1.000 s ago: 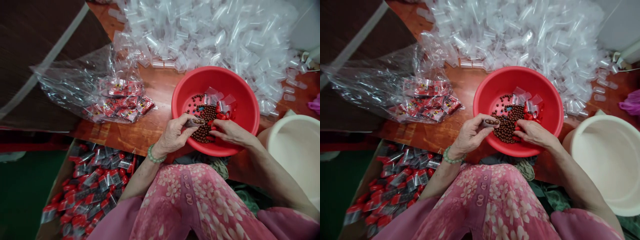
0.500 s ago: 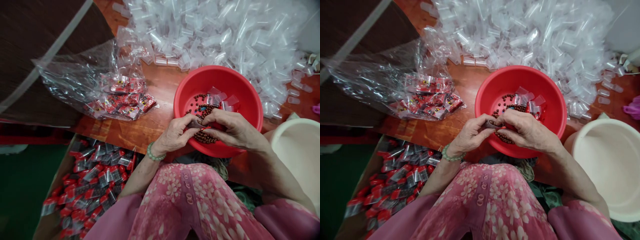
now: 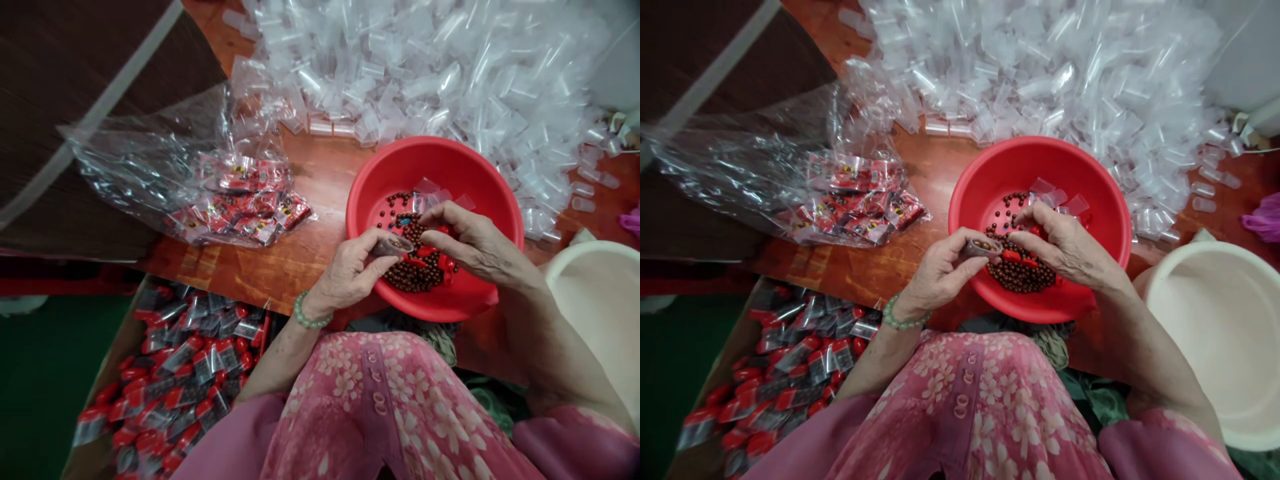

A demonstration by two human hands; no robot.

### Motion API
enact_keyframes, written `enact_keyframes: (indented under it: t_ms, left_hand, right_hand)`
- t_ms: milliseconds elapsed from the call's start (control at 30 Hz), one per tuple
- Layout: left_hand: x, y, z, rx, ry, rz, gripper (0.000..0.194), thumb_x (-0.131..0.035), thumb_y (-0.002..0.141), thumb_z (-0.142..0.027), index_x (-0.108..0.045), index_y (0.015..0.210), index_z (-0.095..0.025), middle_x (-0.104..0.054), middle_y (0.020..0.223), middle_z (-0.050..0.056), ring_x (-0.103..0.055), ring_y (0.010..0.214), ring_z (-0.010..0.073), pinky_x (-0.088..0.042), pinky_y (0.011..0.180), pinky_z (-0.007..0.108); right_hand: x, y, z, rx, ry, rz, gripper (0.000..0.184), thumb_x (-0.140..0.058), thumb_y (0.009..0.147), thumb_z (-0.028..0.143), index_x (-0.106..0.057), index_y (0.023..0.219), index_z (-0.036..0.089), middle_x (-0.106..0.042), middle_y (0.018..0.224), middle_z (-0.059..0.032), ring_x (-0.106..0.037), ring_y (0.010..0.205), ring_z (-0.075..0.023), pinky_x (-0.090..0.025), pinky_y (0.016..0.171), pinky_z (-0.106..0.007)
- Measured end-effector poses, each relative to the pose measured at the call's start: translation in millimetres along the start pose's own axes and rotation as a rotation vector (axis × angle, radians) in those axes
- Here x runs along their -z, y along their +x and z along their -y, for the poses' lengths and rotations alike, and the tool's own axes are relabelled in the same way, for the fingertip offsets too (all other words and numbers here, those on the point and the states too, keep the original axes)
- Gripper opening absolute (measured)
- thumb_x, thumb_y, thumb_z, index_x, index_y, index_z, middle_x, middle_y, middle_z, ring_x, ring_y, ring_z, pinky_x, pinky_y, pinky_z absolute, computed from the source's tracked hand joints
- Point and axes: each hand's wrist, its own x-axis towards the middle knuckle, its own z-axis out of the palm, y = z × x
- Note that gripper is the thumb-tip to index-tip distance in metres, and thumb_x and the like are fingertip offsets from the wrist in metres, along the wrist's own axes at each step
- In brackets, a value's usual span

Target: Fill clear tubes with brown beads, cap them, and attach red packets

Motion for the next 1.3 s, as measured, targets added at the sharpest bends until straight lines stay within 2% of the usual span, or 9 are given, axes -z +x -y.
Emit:
enact_keyframes:
  t_ms: [133,200,433,533,667,767,900,1000,1300]
  left_hand:
    - [-14.0,5.4,-6.0,0.192,-0.187,-0.153,0.018,-0.074,0.086,-0.028,-0.062,0.095,-0.018,-0.069,0.087,0.001,-0.064,0.080,0.0127,-0.051,0.078,0.025]
    - [-21.6,12.9,-8.3,0.234,-0.252,-0.185,0.022,-0.078,0.081,-0.028,-0.061,0.088,-0.017,-0.067,0.084,0.001,-0.061,0.078,0.0118,-0.049,0.077,0.025]
    - [-36.3,27.3,-8.9,0.264,-0.517,-0.288,0.041,-0.091,0.069,-0.037,-0.061,0.086,-0.014,-0.065,0.082,0.000,-0.058,0.078,0.0112,-0.048,0.077,0.024]
    - [-36.3,27.3,-4.7,0.267,-0.590,-0.309,0.048,-0.095,0.064,-0.040,-0.063,0.086,-0.013,-0.067,0.081,0.001,-0.061,0.076,0.0115,-0.050,0.075,0.024]
    - [-33.6,26.3,-2.2,0.286,-0.644,-0.360,0.054,-0.097,0.059,-0.044,-0.060,0.084,-0.014,-0.067,0.080,-0.001,-0.065,0.067,0.0118,-0.054,0.066,0.025]
    - [-33.5,24.0,-3.1,0.301,-0.661,-0.302,0.054,-0.097,0.059,-0.043,-0.061,0.087,-0.013,-0.070,0.087,0.000,-0.066,0.063,0.0100,-0.055,0.061,0.022]
    - [-34.7,22.3,-5.4,0.375,-0.684,-0.230,0.054,-0.098,0.059,-0.041,-0.060,0.087,-0.014,-0.067,0.077,-0.003,-0.068,0.058,0.0098,-0.055,0.057,0.019]
    - [-34.8,24.5,-7.6,0.419,-0.747,-0.213,0.057,-0.099,0.057,-0.044,-0.061,0.088,-0.015,-0.069,0.077,-0.004,-0.069,0.055,0.0100,-0.055,0.053,0.017]
    - [-44.8,29.6,-8.2,0.374,-0.726,-0.227,0.063,-0.097,0.056,-0.058,-0.059,0.086,-0.017,-0.068,0.067,-0.006,-0.064,0.047,0.0091,-0.053,0.046,0.017]
  right_hand:
    - [-18.1,13.2,6.6,-0.156,0.428,-0.224,0.042,-0.056,0.097,0.065,-0.058,0.093,0.023,-0.041,0.059,0.0074,-0.038,0.050,-0.0099,-0.031,0.048,-0.024]
    - [-28.1,21.5,14.6,-0.167,0.554,-0.273,0.042,-0.056,0.096,0.066,-0.059,0.101,0.024,-0.044,0.061,0.0072,-0.041,0.052,-0.0107,-0.033,0.049,-0.024]
    - [-54.1,36.0,37.6,-0.122,0.484,-0.367,0.045,-0.058,0.093,0.060,-0.064,0.114,0.021,-0.057,0.075,0.0019,-0.055,0.068,-0.0148,-0.048,0.066,-0.028]
    - [-52.6,33.6,34.6,-0.103,0.506,-0.315,0.044,-0.061,0.091,0.060,-0.066,0.110,0.021,-0.062,0.082,-0.0009,-0.060,0.073,-0.0161,-0.052,0.068,-0.028]
    - [-37.9,23.9,23.5,-0.016,0.573,-0.169,0.049,-0.066,0.091,0.058,-0.062,0.126,0.024,-0.072,0.105,-0.0056,-0.069,0.092,-0.0177,-0.059,0.081,-0.028]
    - [-28.3,15.2,14.4,0.029,0.624,-0.140,0.046,-0.069,0.091,0.055,-0.061,0.123,0.023,-0.076,0.110,-0.0087,-0.073,0.097,-0.0182,-0.061,0.086,-0.030]
    - [-23.6,4.8,5.3,0.102,0.463,-0.282,0.032,-0.073,0.090,0.048,-0.067,0.106,0.021,-0.078,0.102,-0.0091,-0.075,0.091,-0.0188,-0.061,0.080,-0.031]
    - [-19.7,-2.0,0.2,0.251,0.209,-0.382,0.023,-0.075,0.089,0.034,-0.073,0.108,0.021,-0.079,0.097,-0.0073,-0.075,0.086,-0.0186,-0.061,0.082,-0.032]
    - [-6.3,-14.9,-9.8,0.469,-0.128,-0.151,0.035,-0.061,0.102,0.035,-0.069,0.131,0.018,-0.079,0.117,-0.0126,-0.077,0.106,-0.0224,-0.061,0.095,-0.034]
